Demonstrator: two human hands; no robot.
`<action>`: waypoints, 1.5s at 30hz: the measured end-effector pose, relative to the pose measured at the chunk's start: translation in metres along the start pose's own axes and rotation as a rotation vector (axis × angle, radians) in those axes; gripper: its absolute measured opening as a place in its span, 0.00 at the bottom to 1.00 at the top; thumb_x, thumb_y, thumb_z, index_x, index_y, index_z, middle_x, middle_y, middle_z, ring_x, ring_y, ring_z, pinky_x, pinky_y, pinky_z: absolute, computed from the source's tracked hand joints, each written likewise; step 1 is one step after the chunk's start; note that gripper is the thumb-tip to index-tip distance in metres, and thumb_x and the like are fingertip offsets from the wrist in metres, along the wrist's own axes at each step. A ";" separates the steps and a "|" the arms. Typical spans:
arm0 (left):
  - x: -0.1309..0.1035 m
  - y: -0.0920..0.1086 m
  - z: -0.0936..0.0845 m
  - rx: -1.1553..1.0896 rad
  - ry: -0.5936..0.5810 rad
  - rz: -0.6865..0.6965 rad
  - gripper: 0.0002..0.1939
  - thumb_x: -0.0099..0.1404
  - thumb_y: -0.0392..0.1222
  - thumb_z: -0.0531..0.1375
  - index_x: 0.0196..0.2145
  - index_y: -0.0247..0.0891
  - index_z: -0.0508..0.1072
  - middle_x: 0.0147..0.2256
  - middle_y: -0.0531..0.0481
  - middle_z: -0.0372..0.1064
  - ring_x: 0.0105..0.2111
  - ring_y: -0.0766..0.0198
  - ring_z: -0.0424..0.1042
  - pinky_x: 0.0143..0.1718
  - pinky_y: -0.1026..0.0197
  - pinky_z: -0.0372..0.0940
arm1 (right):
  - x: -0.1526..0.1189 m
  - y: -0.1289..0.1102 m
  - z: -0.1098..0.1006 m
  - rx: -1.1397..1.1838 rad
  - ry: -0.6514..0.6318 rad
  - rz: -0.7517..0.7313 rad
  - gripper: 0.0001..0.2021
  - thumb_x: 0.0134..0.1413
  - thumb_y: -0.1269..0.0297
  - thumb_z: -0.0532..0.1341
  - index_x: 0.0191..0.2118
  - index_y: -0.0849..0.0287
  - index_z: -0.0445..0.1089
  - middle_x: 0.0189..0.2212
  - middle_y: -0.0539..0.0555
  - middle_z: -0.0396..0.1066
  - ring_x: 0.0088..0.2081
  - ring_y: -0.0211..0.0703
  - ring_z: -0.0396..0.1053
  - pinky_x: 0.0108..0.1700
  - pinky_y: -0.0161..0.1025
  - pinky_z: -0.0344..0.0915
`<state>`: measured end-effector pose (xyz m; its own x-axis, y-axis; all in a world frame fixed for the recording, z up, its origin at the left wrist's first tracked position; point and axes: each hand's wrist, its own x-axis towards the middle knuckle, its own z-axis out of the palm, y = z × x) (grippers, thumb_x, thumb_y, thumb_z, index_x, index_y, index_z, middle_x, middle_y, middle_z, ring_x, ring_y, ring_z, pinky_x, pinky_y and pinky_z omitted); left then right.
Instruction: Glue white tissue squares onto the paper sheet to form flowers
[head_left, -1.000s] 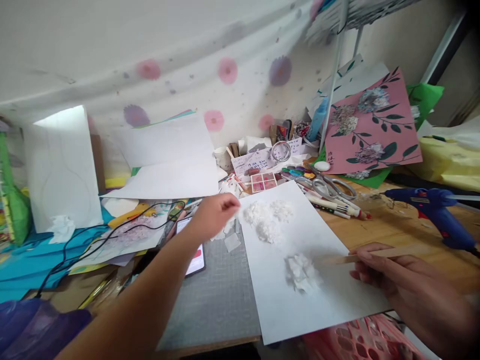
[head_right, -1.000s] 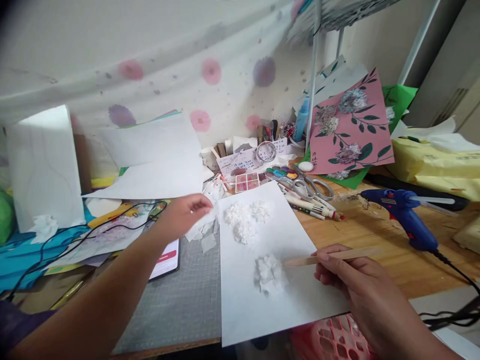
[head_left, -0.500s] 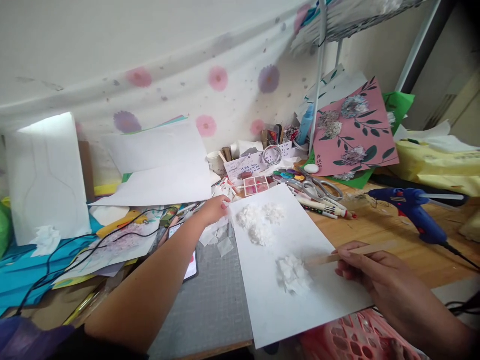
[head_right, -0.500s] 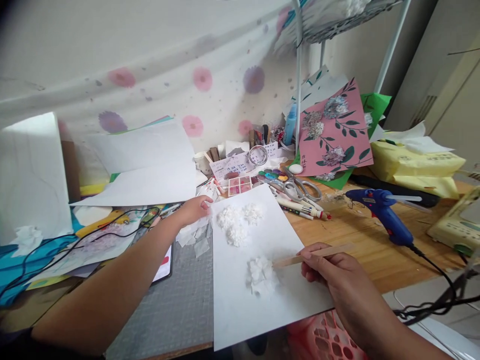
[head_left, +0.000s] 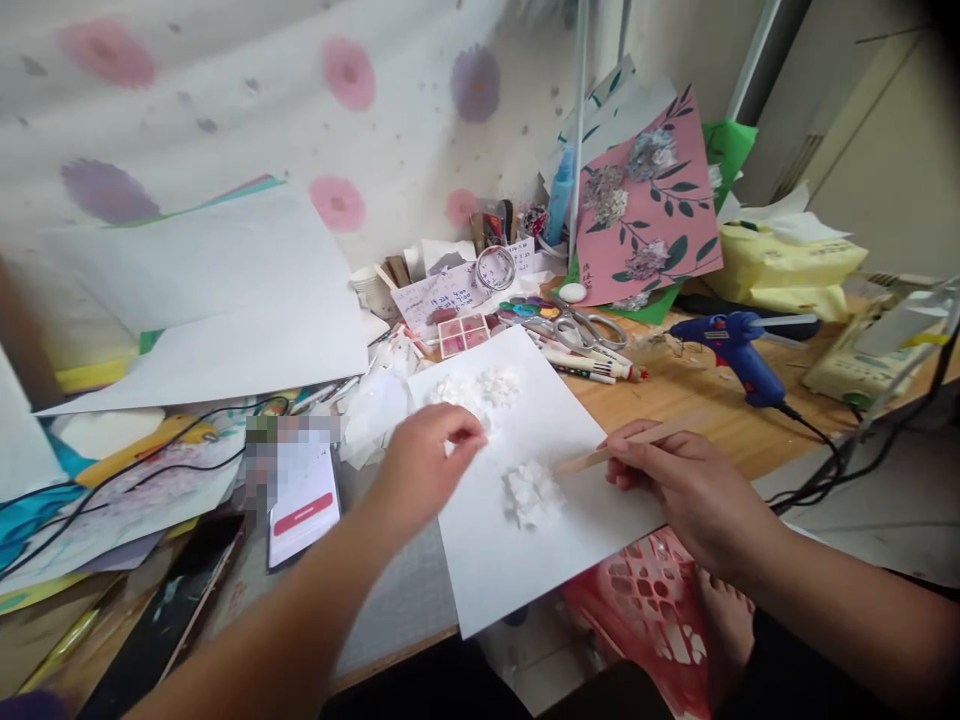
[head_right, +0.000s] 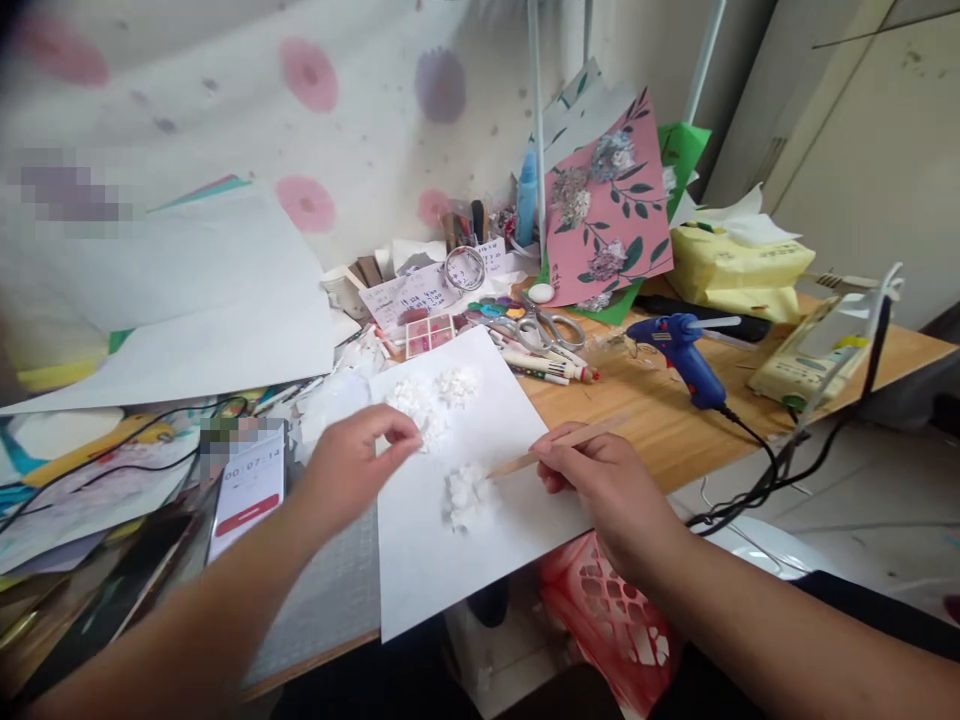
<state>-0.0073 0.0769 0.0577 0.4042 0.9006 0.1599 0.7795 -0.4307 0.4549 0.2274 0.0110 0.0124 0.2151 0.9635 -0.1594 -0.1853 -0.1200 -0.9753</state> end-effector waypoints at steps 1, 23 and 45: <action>-0.006 0.007 0.009 -0.027 -0.006 0.064 0.04 0.61 0.37 0.58 0.29 0.40 0.72 0.31 0.54 0.72 0.34 0.63 0.69 0.38 0.61 0.63 | -0.001 0.001 0.000 -0.010 -0.004 -0.013 0.10 0.43 0.58 0.66 0.22 0.59 0.72 0.23 0.51 0.68 0.25 0.39 0.64 0.27 0.35 0.60; -0.024 0.012 0.040 -0.039 -0.046 0.401 0.06 0.62 0.33 0.59 0.28 0.40 0.73 0.31 0.52 0.69 0.34 0.62 0.66 0.38 0.55 0.56 | -0.005 -0.018 0.014 -0.597 -0.242 -0.664 0.06 0.55 0.71 0.59 0.28 0.59 0.71 0.26 0.50 0.72 0.31 0.38 0.69 0.35 0.35 0.63; -0.016 0.008 0.044 -0.072 -0.099 0.290 0.08 0.56 0.27 0.59 0.28 0.40 0.72 0.31 0.55 0.68 0.34 0.63 0.66 0.39 0.56 0.56 | 0.007 -0.014 0.025 -0.798 -0.341 -0.557 0.08 0.54 0.71 0.57 0.27 0.60 0.70 0.27 0.52 0.70 0.32 0.41 0.68 0.36 0.38 0.61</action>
<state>0.0138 0.0561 0.0202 0.6523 0.7290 0.2076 0.5902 -0.6604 0.4642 0.2072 0.0250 0.0286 -0.2311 0.9329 0.2762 0.5747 0.3600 -0.7350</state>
